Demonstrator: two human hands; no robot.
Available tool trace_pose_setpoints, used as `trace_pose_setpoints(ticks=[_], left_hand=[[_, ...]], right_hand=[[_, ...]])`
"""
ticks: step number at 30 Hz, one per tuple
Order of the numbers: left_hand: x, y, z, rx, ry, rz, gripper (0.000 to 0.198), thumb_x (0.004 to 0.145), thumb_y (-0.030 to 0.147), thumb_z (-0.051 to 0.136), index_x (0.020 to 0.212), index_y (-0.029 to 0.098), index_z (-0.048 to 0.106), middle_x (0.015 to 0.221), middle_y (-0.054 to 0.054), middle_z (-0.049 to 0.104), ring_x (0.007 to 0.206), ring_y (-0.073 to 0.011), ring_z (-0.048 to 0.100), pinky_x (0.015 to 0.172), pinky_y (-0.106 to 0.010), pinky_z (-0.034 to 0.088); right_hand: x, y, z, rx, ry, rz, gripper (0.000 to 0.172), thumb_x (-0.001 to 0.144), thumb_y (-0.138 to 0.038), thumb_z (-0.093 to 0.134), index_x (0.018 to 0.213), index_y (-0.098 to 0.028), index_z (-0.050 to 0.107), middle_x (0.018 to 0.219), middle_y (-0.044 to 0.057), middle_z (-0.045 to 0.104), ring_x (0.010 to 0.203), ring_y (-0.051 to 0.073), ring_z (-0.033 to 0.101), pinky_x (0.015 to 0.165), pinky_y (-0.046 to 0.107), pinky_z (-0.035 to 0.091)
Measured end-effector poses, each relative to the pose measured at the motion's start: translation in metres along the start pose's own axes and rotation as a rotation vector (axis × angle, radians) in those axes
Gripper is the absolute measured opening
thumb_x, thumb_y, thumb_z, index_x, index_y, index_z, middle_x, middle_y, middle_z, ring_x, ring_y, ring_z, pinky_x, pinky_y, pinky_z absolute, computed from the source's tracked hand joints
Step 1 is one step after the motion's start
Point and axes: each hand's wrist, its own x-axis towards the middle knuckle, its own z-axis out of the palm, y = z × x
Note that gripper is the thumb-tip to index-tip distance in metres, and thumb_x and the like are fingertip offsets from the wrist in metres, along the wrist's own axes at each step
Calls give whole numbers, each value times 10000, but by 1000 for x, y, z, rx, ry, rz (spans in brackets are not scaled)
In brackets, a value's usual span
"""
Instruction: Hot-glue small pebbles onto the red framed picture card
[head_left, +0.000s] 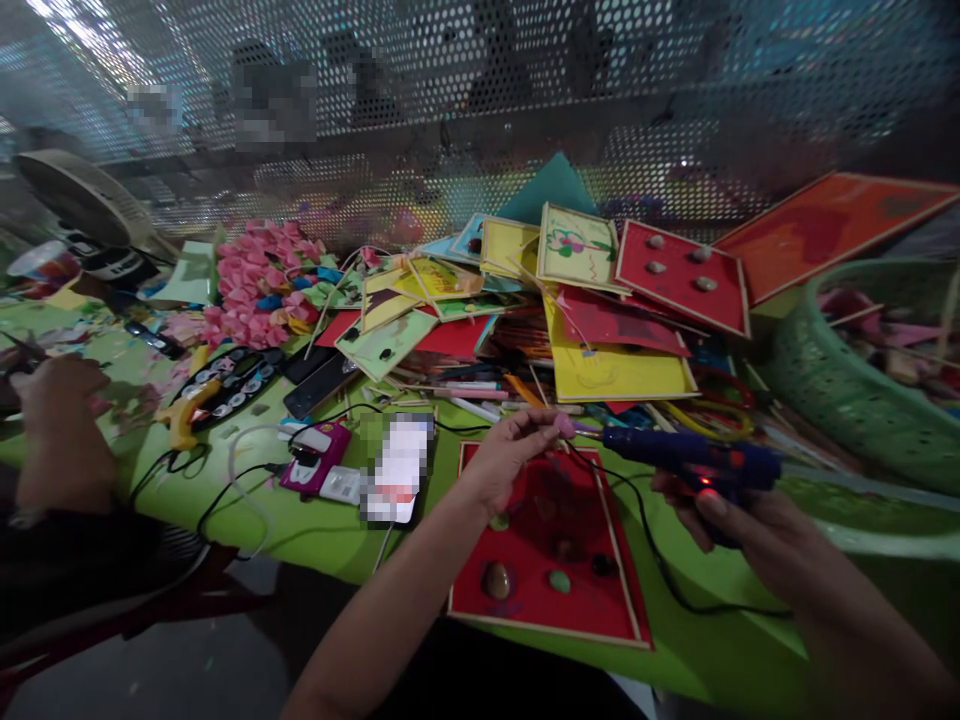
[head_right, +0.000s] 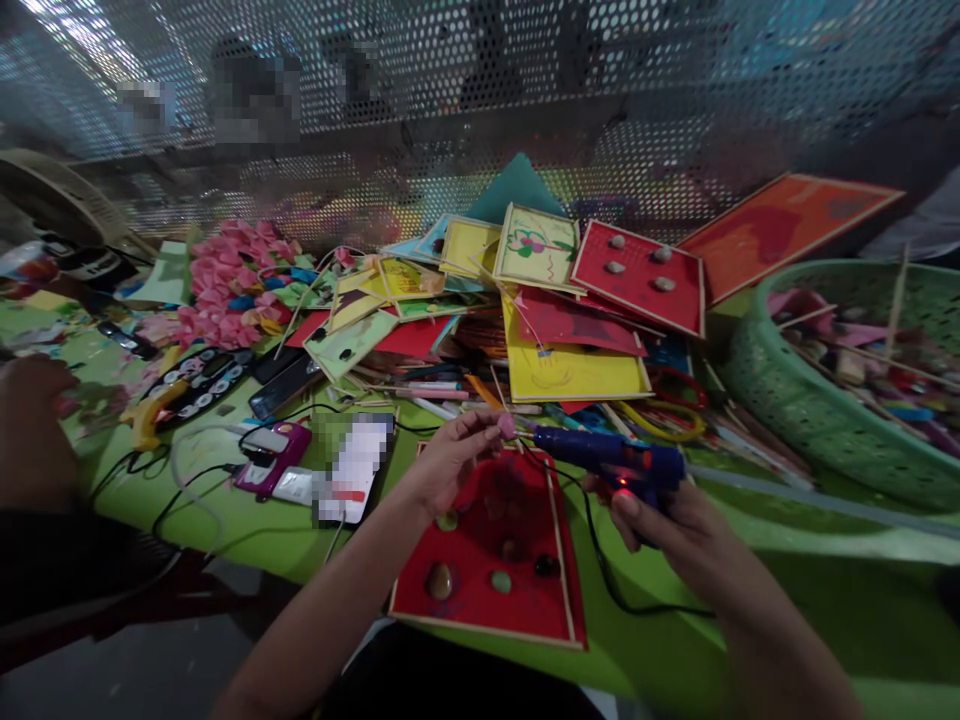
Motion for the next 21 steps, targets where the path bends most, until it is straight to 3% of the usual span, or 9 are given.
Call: trace_pose_setpoints(ticks=[3, 16, 21], left_hand=[[0, 0, 0, 4, -2, -6, 330, 669, 325, 896, 921, 164, 758, 903, -35, 740, 818, -116, 638, 752, -220, 448], [0, -3, -2, 11, -27, -9, 330, 688, 340, 885, 930, 161, 750, 912, -44, 743, 837, -129, 647, 771, -237, 441], [0, -2, -1, 8, -25, -15, 337, 683, 333, 889, 936, 161, 748, 908, -39, 741, 815, -117, 635, 763, -234, 436]], right_hand=[[1, 0, -1, -76, -25, -11, 398, 895, -560, 655, 972, -173, 707, 564, 4, 542, 500, 130, 501, 484, 232, 392], [6, 4, 5, -18, -9, -42, 321, 898, -515, 670, 971, -202, 667, 825, 48, 639, 513, 110, 496, 481, 252, 409], [6, 12, 0, -59, -41, 0, 342, 914, -533, 643, 985, -199, 656, 778, 41, 627, 536, 123, 508, 511, 259, 411]])
